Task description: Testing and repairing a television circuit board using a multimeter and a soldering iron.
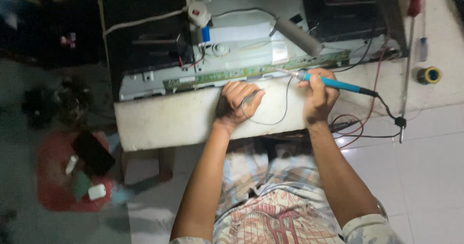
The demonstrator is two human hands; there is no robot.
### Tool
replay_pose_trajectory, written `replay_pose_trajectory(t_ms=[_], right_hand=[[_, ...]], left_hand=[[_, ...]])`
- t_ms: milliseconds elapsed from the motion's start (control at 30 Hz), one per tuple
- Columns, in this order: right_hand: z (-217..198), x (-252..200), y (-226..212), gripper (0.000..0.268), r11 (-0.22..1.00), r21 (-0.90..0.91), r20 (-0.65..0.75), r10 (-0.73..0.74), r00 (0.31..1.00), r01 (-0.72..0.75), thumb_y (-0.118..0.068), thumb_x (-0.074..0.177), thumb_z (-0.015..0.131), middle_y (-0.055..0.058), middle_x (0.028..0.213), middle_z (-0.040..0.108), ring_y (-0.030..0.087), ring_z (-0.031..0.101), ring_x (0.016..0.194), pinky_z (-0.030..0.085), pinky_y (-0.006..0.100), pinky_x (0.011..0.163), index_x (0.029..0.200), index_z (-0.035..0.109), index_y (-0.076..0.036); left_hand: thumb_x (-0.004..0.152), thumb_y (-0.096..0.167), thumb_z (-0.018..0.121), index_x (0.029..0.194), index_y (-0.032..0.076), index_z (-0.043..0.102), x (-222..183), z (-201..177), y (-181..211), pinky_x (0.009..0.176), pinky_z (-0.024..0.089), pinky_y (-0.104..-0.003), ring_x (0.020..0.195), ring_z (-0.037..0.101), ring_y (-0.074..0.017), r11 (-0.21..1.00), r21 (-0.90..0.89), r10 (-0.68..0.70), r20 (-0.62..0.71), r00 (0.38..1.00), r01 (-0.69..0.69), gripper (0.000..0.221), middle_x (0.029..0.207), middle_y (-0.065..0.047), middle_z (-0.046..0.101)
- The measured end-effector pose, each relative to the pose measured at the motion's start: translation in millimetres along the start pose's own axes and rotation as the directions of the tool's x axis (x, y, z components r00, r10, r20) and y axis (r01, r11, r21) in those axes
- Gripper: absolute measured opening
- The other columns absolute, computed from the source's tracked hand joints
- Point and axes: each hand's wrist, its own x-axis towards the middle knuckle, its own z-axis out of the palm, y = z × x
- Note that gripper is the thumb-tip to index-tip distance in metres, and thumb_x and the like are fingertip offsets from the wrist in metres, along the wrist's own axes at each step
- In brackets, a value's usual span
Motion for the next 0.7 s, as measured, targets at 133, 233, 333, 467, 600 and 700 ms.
replay_pose_trajectory(t_ms=[133, 233, 333, 467, 600, 700], right_hand=[[0, 2, -17, 0.024, 0.999, 0.017, -0.085, 0.044, 0.995, -0.043, -0.025, 0.094, 0.062, 0.015, 0.063, 0.062, 0.017, 0.066, 0.066, 0.057, 0.027, 0.064, 0.101, 0.066, -0.002], [-3, 2, -37, 0.024, 0.997, 0.049, -0.11, 0.063, 0.992, -0.058, -0.024, 0.093, 0.062, 0.016, 0.063, 0.063, 0.017, 0.067, 0.067, 0.056, 0.026, 0.067, 0.1, 0.065, -0.001], [-14, 6, -64, 0.024, 0.998, 0.057, -0.138, 0.015, 0.99, -0.007, -0.024, 0.093, 0.064, 0.018, 0.063, 0.064, 0.019, 0.068, 0.069, 0.052, 0.025, 0.068, 0.1, 0.067, -0.001], [-45, 19, -79, 0.019, 0.986, -0.011, -0.221, -0.168, 0.961, 0.169, -0.021, 0.091, 0.068, 0.017, 0.065, 0.067, 0.02, 0.069, 0.062, 0.056, 0.03, 0.062, 0.092, 0.07, -0.002], [-103, 60, -63, 0.023, 0.944, 0.091, -0.421, -0.252, 0.871, 0.317, -0.031, 0.096, 0.069, 0.012, 0.08, 0.071, 0.015, 0.068, 0.063, 0.058, 0.025, 0.065, 0.105, 0.068, -0.01], [-133, 102, -83, 0.017, 0.935, 0.073, -0.545, -0.254, 0.799, 0.347, -0.023, 0.098, 0.067, 0.015, 0.083, 0.07, 0.019, 0.067, 0.059, 0.059, 0.03, 0.062, 0.101, 0.063, -0.007]], left_hand=[[0.093, 0.025, 0.075, 0.088, 0.018, 0.068, 4, 0, -1, 0.067, 0.049, -0.029, 0.065, 0.064, -0.0203, 0.998, -0.028, 0.057, -0.002, 0.998, -0.057, 0.011, 0.072, 0.002, 0.062], [0.091, 0.025, 0.077, 0.088, 0.017, 0.069, 1, 4, -5, 0.066, 0.049, -0.03, 0.065, 0.065, -0.0205, 0.997, -0.026, 0.078, 0.022, 0.997, -0.077, 0.012, 0.072, 0.002, 0.064], [0.089, 0.025, 0.078, 0.088, 0.018, 0.072, 0, 7, -5, 0.065, 0.049, -0.029, 0.064, 0.065, -0.0191, 0.997, -0.037, 0.064, 0.016, 0.998, -0.063, 0.01, 0.073, 0.004, 0.066], [0.088, 0.022, 0.08, 0.087, 0.016, 0.072, -1, 7, -2, 0.067, 0.051, -0.031, 0.065, 0.067, -0.0216, 1.0, 0.006, 0.016, 0.03, 0.999, -0.016, 0.01, 0.073, 0.003, 0.068], [0.089, 0.025, 0.08, 0.086, 0.018, 0.072, -3, 7, -2, 0.067, 0.051, -0.031, 0.064, 0.066, -0.021, 0.999, 0.041, -0.023, 0.032, 0.999, 0.022, 0.011, 0.072, 0.003, 0.069], [0.089, 0.024, 0.079, 0.086, 0.017, 0.072, -3, 8, -1, 0.066, 0.051, -0.032, 0.064, 0.067, -0.0224, 0.999, 0.047, -0.019, 0.033, 0.999, 0.017, 0.01, 0.072, 0.002, 0.068]])
